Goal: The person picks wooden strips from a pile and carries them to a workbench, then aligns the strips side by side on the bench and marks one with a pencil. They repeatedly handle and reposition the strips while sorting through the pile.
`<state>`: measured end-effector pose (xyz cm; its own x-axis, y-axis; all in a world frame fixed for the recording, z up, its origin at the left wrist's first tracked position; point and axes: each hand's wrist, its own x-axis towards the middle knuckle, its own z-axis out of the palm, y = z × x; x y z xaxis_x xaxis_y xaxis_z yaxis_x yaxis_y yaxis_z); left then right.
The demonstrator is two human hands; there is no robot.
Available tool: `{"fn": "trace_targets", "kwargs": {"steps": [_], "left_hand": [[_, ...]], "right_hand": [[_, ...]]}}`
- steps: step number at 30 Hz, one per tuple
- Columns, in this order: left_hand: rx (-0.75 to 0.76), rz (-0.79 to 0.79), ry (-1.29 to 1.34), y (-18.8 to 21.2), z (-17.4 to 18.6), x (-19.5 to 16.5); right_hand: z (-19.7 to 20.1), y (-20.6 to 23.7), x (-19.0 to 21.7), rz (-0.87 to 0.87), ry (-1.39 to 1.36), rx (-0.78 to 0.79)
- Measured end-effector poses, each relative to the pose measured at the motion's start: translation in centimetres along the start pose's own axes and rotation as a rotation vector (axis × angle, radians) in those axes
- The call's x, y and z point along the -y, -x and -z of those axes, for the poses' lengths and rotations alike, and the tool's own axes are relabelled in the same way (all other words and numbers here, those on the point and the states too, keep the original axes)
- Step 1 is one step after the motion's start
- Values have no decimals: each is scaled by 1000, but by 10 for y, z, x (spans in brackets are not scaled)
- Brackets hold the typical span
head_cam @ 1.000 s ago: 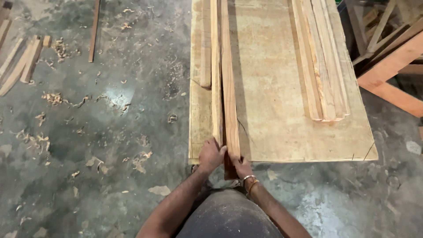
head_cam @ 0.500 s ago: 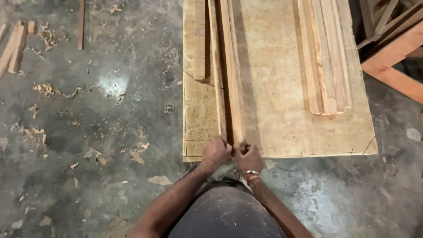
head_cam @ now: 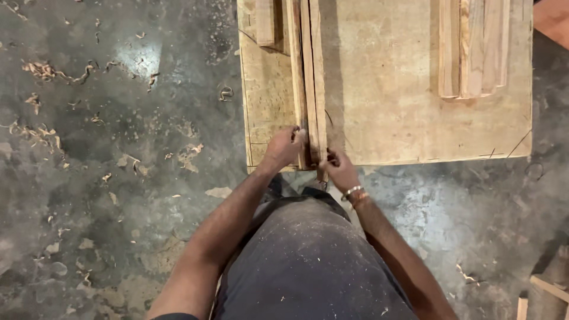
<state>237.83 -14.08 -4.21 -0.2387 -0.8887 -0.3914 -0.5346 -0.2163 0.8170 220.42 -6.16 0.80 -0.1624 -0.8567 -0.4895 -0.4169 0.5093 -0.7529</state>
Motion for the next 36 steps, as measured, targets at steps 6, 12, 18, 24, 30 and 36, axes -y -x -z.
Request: {"fn": "trace_targets", "kwargs": {"steps": [6,12,18,24,30,36], "left_hand": [[-43,-122,-84,-1,-6,-3],[-2,-127,-87,-3,-1,5],[-57,-236,-89,-9,-1,7],[104,-169,65,-15,17,9],[-36,-197,33,-29,30,3],[-264,-100,-90,-73,58,-7]], "right_hand": [[-14,28,-21,321,300,-33],[-16,5,-19,382,364,-135],[3,-23,18,134,428,122],[-60,-28,47,-83,683,-321],[-44,-33,34,65,450,-367],[13,-43,10,27,-250,-43]]}}
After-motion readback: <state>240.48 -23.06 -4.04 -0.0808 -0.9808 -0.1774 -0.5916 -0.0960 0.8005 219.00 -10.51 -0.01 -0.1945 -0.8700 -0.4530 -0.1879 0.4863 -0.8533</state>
